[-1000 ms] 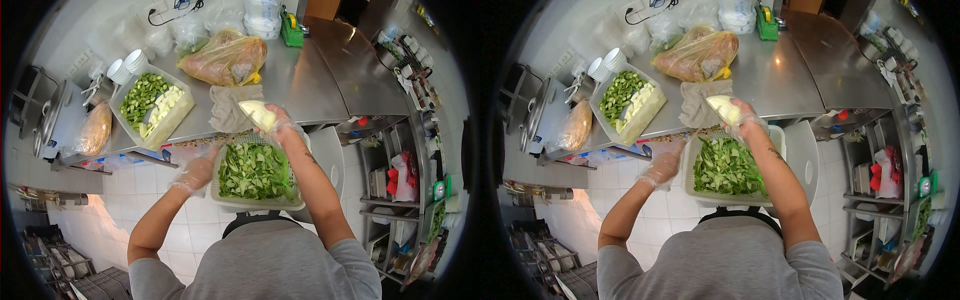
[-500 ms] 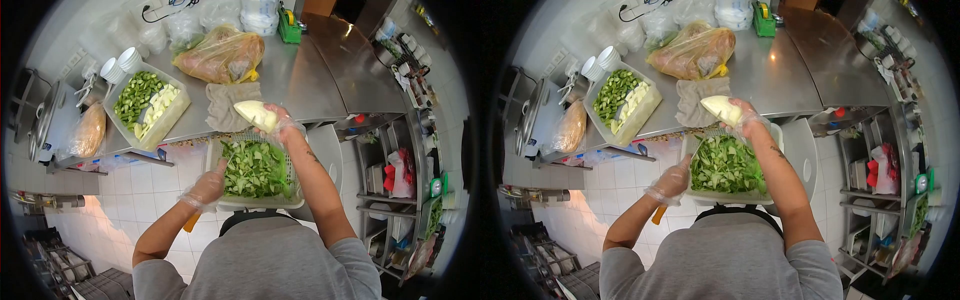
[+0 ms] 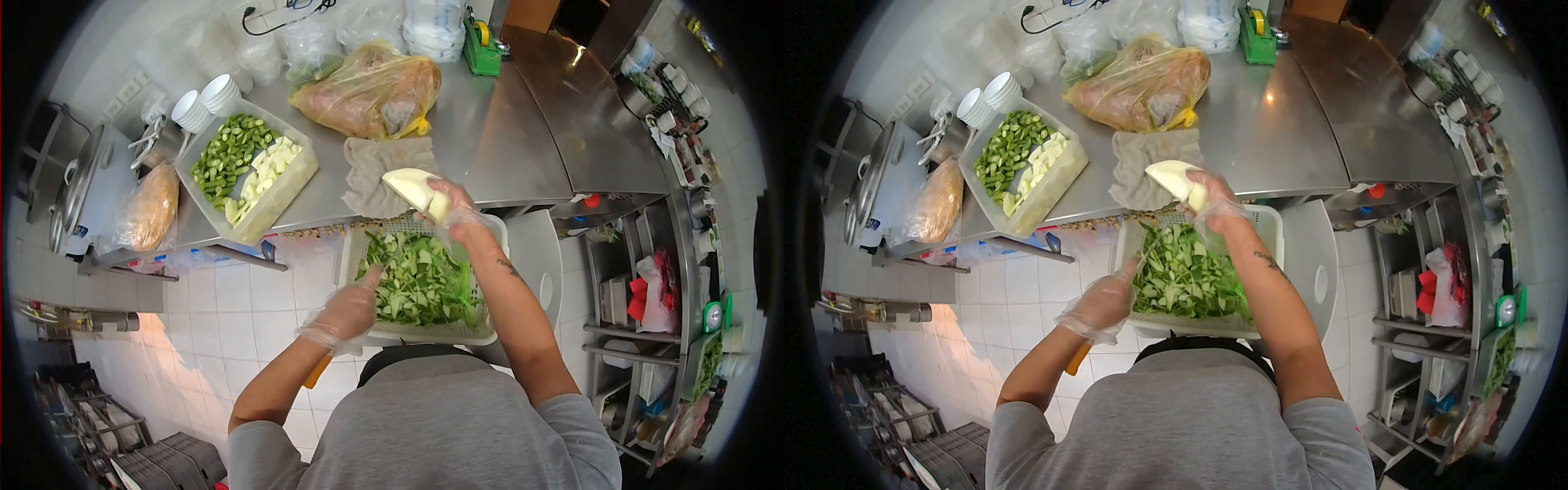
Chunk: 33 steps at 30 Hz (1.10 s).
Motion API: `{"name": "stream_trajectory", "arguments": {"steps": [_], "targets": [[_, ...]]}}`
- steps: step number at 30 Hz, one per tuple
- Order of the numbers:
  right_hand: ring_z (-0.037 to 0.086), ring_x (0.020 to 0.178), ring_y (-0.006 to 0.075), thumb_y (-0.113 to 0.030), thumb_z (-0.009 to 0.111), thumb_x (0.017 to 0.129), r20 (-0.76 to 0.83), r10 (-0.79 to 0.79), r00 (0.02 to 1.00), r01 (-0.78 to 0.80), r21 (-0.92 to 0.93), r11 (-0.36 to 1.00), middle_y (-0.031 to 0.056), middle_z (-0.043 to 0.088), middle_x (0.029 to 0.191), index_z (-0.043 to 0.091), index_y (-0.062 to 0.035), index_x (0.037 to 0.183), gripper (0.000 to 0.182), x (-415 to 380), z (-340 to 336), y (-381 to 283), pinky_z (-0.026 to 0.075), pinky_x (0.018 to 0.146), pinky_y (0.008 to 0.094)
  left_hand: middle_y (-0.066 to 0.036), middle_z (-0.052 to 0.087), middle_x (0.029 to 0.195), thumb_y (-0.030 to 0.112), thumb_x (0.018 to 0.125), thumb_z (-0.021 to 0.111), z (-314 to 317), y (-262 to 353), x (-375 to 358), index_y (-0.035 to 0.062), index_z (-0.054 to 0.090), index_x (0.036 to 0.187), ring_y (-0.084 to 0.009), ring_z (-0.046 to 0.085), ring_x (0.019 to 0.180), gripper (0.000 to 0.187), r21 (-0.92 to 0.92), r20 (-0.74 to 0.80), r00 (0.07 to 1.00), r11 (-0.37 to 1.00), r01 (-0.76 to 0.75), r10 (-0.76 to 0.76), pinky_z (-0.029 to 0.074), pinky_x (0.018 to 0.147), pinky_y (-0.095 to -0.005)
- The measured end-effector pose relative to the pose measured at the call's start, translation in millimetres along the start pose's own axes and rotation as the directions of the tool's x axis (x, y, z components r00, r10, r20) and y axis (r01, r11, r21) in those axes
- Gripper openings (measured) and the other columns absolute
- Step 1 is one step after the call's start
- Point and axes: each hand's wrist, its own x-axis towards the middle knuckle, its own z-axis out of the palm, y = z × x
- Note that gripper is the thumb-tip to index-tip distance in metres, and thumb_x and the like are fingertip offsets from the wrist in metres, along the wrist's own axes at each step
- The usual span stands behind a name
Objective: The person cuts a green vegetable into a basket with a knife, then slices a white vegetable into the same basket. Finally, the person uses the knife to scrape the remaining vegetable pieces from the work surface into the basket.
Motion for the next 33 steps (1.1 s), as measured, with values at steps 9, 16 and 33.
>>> {"name": "stream_trajectory", "arguments": {"steps": [9, 16, 33], "targets": [[0.062, 0.065, 0.028, -0.028, 0.063, 0.083, 0.013, -0.043, 0.999, 0.043, 0.02, 0.999, 0.0132, 0.063, 0.099, 0.05, -0.0054, 0.126, 0.05, 1, 0, 5, 0.051, 0.051, 0.0356, -0.028, 0.063, 0.084, -0.003, 0.079, 0.045, 30, 1, 2, -0.0038, 0.027, 0.137, -0.0444, 0.062, 0.08, 0.06, 0.006, -0.068, 0.997, 0.999, -0.04, 0.04, 0.047, 0.072, -0.0525], [0.061, 0.062, 0.0267, -0.026, 0.062, 0.084, 0.066, -0.057, 0.996, 0.058, -0.012, 0.998, 0.0125, 0.063, 0.097, 0.048, -0.0086, 0.13, 0.052, -7, 3, 2, 0.047, 0.048, 0.0323, -0.027, 0.063, 0.08, -0.001, 0.083, 0.043, 1, -19, 4, -0.0002, 0.026, 0.138, -0.0449, 0.063, 0.078, 0.058, -0.002, -0.199, 0.979, 0.999, 0.053, -0.052, 0.049, 0.073, -0.0513], [0.063, 0.063, 0.0303, -0.027, 0.063, 0.083, 0.025, 0.008, 1.0, -0.01, 0.065, 0.998, 0.0145, 0.063, 0.098, 0.048, -0.0089, 0.128, 0.051, 10, -12, 9, 0.046, 0.048, 0.0345, -0.032, 0.062, 0.092, -0.003, 0.081, 0.043, -3, 17, 5, -0.0015, 0.029, 0.137, -0.0456, 0.061, 0.091, 0.058, -0.02, 0.13, 0.989, 0.997, 0.07, -0.067, 0.046, 0.081, -0.0495]]}}
